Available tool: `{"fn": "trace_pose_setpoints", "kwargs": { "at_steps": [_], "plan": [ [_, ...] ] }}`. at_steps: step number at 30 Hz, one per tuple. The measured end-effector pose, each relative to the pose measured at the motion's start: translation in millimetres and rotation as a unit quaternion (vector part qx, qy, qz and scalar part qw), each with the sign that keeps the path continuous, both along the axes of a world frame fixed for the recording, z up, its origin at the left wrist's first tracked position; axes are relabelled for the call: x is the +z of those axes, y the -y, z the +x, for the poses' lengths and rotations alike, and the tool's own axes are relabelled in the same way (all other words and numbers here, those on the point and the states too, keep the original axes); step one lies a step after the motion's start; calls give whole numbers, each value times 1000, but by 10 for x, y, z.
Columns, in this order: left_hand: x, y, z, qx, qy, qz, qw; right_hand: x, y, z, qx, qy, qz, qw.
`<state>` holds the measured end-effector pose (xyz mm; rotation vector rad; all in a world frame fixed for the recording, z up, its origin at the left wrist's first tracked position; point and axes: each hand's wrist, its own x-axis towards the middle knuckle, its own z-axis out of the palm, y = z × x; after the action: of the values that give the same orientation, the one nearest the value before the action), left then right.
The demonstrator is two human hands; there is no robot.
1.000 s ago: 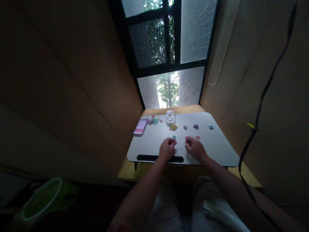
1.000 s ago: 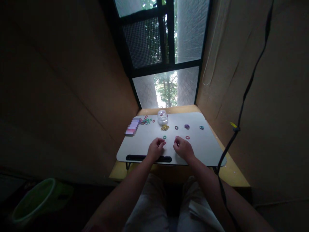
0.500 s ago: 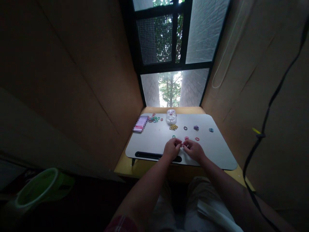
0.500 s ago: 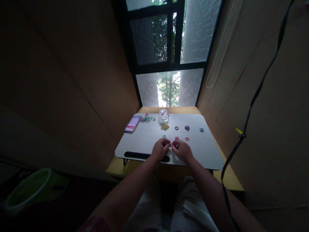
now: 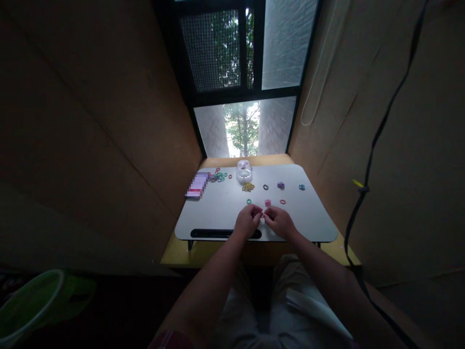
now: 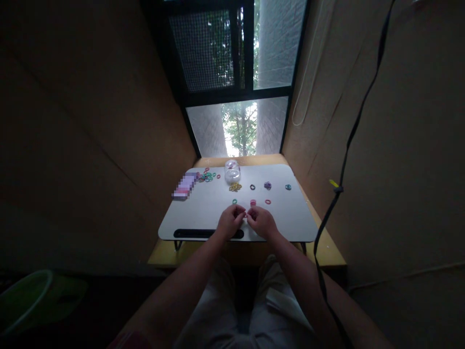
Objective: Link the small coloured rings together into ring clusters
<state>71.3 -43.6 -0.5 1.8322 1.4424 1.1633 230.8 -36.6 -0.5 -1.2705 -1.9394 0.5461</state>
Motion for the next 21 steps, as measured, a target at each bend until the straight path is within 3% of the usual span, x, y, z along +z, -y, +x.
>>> {"fn": "trace_pose_setpoints", "kwargs": {
  "at_steps": [9,21],
  "plan": [
    [57,42,3,-38,-22,-18,999,23,-9,1,-7,-35,-8,999],
    [78,46,-1,-42,-36,-19,998,-18,-30,1,-19,-33,4,999]
  ]
}}
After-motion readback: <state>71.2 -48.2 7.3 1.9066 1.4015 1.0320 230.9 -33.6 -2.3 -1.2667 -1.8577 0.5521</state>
